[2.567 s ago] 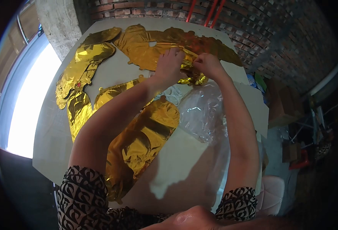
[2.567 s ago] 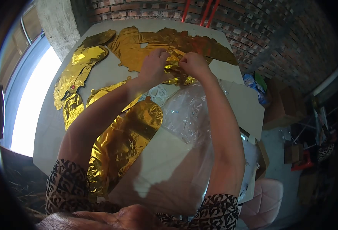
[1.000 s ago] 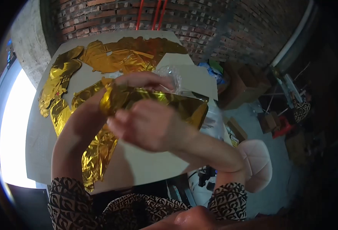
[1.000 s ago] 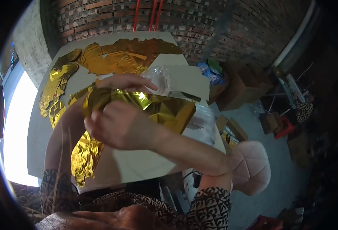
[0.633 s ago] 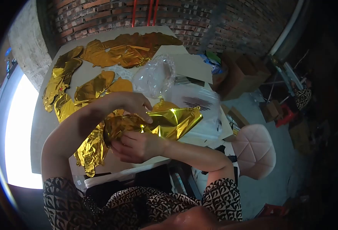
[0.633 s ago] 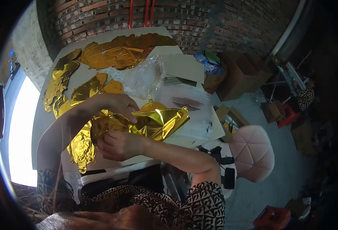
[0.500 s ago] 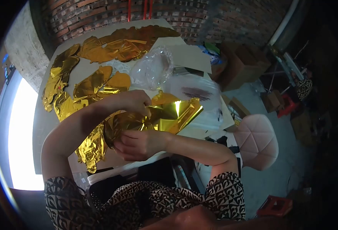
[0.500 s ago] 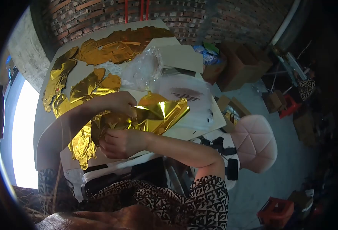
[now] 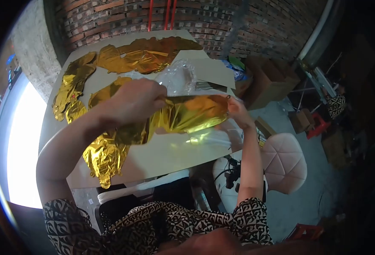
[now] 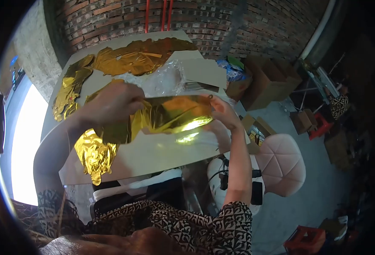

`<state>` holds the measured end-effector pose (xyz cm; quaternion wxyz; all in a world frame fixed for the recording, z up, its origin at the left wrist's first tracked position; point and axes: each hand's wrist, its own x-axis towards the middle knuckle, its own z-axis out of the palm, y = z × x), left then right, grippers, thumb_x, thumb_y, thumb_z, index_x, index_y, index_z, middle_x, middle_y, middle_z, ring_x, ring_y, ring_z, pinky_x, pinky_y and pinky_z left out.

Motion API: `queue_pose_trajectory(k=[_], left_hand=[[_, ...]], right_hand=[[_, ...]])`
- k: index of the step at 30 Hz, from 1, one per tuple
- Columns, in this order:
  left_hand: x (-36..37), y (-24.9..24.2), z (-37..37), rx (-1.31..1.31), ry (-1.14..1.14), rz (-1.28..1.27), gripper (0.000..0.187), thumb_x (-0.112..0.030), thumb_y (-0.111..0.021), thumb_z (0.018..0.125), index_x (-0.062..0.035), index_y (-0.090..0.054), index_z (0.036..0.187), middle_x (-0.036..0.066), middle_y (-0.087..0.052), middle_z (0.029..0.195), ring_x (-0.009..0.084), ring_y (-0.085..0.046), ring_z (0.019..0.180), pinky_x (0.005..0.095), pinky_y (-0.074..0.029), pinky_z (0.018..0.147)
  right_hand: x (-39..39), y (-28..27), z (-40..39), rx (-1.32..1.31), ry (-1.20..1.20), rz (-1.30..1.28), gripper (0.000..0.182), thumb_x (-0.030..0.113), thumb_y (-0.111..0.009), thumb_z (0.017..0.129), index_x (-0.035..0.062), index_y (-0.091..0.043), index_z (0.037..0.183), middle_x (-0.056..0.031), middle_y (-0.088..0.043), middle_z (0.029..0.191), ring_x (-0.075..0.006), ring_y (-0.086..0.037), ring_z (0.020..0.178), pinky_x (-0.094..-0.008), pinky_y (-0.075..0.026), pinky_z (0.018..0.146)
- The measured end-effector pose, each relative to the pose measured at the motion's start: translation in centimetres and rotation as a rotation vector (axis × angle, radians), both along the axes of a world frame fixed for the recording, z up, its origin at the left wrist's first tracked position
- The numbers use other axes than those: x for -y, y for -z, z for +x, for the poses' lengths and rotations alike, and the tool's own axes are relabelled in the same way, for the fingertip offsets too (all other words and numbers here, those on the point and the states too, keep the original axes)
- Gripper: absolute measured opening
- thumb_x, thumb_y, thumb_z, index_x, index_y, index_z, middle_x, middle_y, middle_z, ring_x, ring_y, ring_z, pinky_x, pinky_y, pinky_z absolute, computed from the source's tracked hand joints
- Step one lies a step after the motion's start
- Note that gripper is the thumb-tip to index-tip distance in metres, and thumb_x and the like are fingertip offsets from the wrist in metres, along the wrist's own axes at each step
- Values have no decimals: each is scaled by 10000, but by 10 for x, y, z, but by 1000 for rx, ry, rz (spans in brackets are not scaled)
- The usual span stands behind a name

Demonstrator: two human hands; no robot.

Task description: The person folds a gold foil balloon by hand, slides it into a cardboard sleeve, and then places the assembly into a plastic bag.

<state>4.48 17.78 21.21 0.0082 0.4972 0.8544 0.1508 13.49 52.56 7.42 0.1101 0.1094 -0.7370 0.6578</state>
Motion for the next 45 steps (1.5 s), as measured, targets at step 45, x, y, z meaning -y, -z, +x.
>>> queue_pose_trajectory(k=[45], left_hand=[[241,197,25,51,-801,547,373,-233,-656,905,-90,-553,1234,130,-668,829,330,-663,690,432,-517,553]], right_hand=[[331,-26,-385,359,-428,747,603,-15,-693,835,14,-507,1407,-53,-675,1027,-119,-629,887,-283,-531,773]])
